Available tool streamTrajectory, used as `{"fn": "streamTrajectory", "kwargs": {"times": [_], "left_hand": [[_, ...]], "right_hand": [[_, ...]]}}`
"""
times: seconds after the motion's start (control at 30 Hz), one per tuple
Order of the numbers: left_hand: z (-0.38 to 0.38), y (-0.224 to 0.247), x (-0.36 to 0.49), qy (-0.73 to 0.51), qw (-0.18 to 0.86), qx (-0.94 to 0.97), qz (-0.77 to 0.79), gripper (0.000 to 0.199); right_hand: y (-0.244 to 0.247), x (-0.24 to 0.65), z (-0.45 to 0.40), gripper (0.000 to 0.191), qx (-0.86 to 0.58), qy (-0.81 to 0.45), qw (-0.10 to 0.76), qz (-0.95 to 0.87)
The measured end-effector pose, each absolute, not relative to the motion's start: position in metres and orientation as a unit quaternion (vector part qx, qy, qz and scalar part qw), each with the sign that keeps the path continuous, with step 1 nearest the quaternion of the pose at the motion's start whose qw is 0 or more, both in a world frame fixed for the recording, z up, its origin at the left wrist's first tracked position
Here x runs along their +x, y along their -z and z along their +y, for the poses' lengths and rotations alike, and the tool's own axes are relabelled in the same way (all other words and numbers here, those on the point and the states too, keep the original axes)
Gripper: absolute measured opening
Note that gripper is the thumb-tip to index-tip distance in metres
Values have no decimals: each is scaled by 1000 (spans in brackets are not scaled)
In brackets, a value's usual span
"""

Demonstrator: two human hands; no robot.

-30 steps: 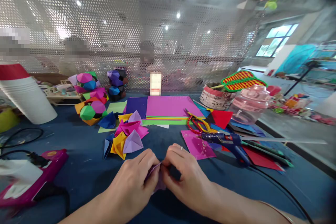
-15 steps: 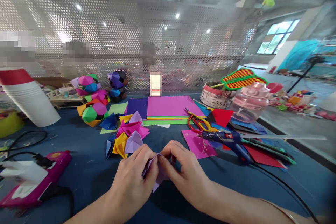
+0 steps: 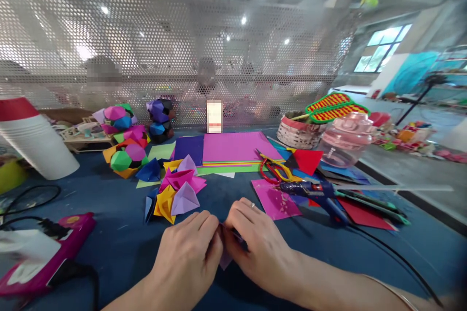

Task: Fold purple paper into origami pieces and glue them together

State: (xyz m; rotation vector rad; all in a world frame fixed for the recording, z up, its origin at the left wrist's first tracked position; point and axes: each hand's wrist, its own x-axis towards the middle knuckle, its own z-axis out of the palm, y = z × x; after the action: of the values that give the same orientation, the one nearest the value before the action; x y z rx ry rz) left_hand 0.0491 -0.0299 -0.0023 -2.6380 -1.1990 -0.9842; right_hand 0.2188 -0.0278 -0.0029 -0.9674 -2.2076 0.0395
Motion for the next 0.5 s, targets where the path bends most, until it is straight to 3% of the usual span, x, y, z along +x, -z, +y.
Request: {"fn": "streamTrajectory", "kwargs": {"times": [0.23,0.3,0.37,0.5], "left_hand": [[-45,19,47,331,262,-861,-283,16],[-46,23,49,325,285,-857,-281,18],[-44,22,51,327,242,-863,-300,22],[-36,11,52,319,60,-867,-379,25]], "right_hand": [[1,215,-40,27,-340,82,319,-881],[4,216,-41,26,-331,115,294,-889],[7,217,-39,25,-334,129,274,-893],[10,219,-30,24,-351,110,264,-891]]}}
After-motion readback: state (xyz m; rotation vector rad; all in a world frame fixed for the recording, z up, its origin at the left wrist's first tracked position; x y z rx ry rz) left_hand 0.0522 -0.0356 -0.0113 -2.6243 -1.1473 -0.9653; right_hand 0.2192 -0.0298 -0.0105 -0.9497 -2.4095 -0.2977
